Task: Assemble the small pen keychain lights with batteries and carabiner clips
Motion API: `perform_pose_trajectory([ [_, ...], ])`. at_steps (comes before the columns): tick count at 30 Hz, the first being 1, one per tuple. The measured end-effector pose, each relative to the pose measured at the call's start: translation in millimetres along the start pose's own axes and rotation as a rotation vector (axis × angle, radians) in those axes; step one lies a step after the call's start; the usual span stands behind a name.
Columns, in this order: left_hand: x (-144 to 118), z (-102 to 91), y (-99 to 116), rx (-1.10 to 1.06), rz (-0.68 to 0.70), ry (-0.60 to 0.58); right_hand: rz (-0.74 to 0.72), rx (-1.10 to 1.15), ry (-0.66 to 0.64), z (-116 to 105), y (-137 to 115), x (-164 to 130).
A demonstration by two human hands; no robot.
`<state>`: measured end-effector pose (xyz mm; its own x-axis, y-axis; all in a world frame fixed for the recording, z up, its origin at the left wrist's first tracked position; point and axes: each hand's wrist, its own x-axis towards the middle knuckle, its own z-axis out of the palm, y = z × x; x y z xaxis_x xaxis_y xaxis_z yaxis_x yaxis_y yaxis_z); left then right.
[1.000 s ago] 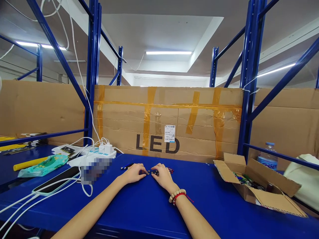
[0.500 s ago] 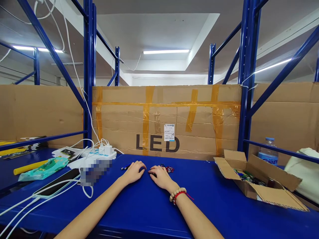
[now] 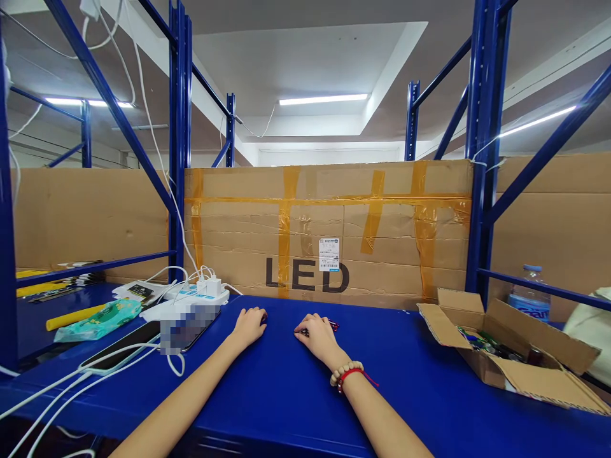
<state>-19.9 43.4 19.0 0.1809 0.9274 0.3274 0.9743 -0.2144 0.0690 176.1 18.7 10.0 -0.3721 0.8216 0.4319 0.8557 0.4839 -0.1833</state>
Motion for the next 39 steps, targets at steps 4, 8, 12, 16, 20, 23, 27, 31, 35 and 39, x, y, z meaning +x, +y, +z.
perform_pose_trajectory([
  [4, 2.7, 6.5, 2.6, -0.057, 0.045, -0.012, 0.010, 0.009, 0.002, 0.9, 0.3, -0.1],
  [8, 4.2, 12.0, 6.0, -0.112, 0.089, 0.018, 0.012, 0.028, 0.002, 0.3, -1.3, 0.1],
  [12, 4.7, 7.9, 7.0, -0.179, 0.125, 0.111, 0.032, 0.045, 0.012, -0.7, -3.6, 0.1],
  [16, 4.4, 0.3, 8.1, -0.244, 0.203, 0.179, 0.051, 0.056, 0.026, -0.5, -3.9, 0.4],
  [20, 2.8, -1.0, 10.6, -0.281, 0.300, 0.172, 0.045, 0.073, 0.038, 0.5, -2.6, 0.6],
  [23, 1.5, 0.5, 11.8, -0.288, 0.334, 0.170, 0.027, 0.098, 0.057, 2.3, -1.5, 0.5],
  [27, 1.9, 2.3, 11.3, -0.291, 0.332, 0.182, 0.013, 0.177, 0.126, 7.2, -0.7, 2.3],
  [31, 3.0, 2.6, 10.9, -0.293, 0.333, 0.183, 0.024, 0.307, 0.249, 12.0, -0.5, 7.4],
  [35, 0.4, 0.3, 13.5, -0.285, 0.386, 0.164, 0.038, 0.430, 0.341, 13.2, -1.0, 11.3],
  [39, -2.9, -2.3, 16.5, -0.265, 0.411, 0.158, 0.032, 0.507, 0.374, 13.0, -2.6, 11.7],
])
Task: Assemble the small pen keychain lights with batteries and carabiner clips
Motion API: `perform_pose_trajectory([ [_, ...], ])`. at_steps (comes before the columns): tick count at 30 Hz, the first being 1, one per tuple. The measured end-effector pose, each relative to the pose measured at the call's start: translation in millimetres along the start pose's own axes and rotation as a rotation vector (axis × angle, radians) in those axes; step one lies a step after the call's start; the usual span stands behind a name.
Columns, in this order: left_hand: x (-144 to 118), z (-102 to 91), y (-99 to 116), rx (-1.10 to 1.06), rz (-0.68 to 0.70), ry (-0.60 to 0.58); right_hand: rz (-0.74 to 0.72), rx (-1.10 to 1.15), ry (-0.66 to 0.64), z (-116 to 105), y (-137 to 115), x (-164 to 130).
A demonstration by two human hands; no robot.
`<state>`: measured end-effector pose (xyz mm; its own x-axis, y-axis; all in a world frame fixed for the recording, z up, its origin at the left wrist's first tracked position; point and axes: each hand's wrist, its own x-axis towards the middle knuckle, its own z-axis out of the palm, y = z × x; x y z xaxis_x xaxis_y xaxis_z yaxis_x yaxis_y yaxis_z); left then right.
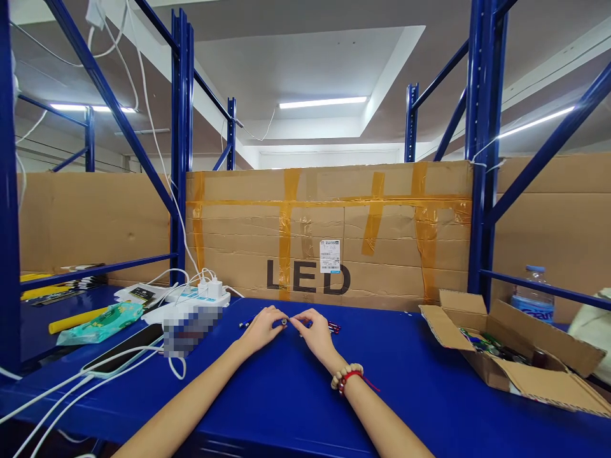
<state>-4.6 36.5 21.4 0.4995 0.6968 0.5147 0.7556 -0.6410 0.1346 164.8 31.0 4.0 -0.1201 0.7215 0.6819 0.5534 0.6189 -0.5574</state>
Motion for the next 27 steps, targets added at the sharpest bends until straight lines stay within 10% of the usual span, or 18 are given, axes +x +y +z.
perform_pose_trajectory([
  [27, 1.4, 0.1, 5.7, 0.052, 0.033, -0.027, -0.146, -0.048, 0.007, -1.9, -7.9, -4.0],
])
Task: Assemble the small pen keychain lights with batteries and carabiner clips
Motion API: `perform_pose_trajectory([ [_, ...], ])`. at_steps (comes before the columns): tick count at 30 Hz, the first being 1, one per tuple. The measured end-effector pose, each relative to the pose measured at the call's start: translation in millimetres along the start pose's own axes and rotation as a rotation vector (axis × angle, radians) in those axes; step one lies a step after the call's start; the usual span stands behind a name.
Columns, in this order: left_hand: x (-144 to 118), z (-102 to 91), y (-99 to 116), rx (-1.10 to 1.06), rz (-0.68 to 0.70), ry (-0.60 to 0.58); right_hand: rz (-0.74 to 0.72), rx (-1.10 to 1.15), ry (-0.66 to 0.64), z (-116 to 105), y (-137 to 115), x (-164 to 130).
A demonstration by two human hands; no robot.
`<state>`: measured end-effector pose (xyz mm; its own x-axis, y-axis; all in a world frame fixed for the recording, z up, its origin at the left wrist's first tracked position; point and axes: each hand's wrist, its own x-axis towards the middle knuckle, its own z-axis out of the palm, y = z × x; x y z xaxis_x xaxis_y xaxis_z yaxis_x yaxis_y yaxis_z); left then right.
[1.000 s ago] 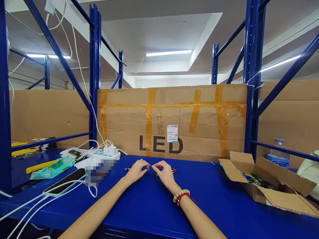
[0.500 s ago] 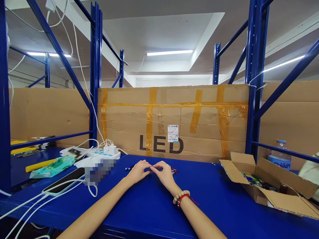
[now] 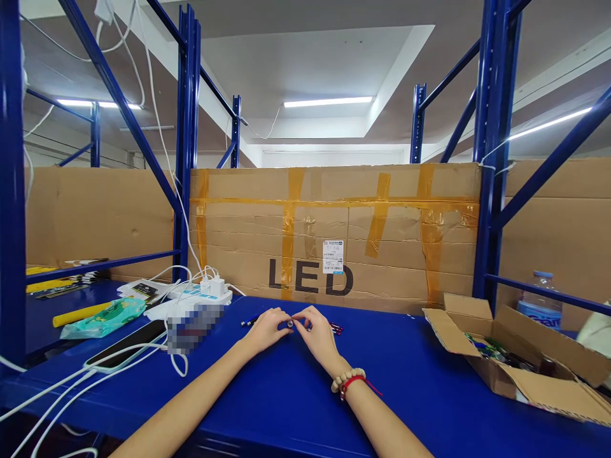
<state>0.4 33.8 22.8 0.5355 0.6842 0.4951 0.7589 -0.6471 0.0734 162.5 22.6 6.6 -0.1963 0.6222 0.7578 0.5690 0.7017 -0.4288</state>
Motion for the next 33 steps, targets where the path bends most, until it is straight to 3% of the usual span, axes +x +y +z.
perform_pose_trajectory([
  [4, 0.3, 0.0, -0.2, 0.007, -0.001, 0.010, -0.070, -0.124, -0.035, -4.9, -4.8, -0.7],
  [9, -0.1, 0.9, -2.5, 0.016, 0.003, 0.017, -0.223, -0.364, -0.170, -7.7, -7.2, 0.1],
  [14, -0.5, 1.5, -3.5, 0.022, 0.014, -0.003, -0.269, -0.513, -0.287, -7.6, -8.1, 1.7],
  [22, -1.1, 0.0, 1.1, 0.020, -0.011, -0.005, -0.222, -0.464, -0.249, -6.7, -9.5, 1.8],
  [33, -7.0, 6.0, -10.8, 0.013, -0.211, -0.020, -0.145, -0.334, -0.180, -9.1, -18.7, -3.3],
])
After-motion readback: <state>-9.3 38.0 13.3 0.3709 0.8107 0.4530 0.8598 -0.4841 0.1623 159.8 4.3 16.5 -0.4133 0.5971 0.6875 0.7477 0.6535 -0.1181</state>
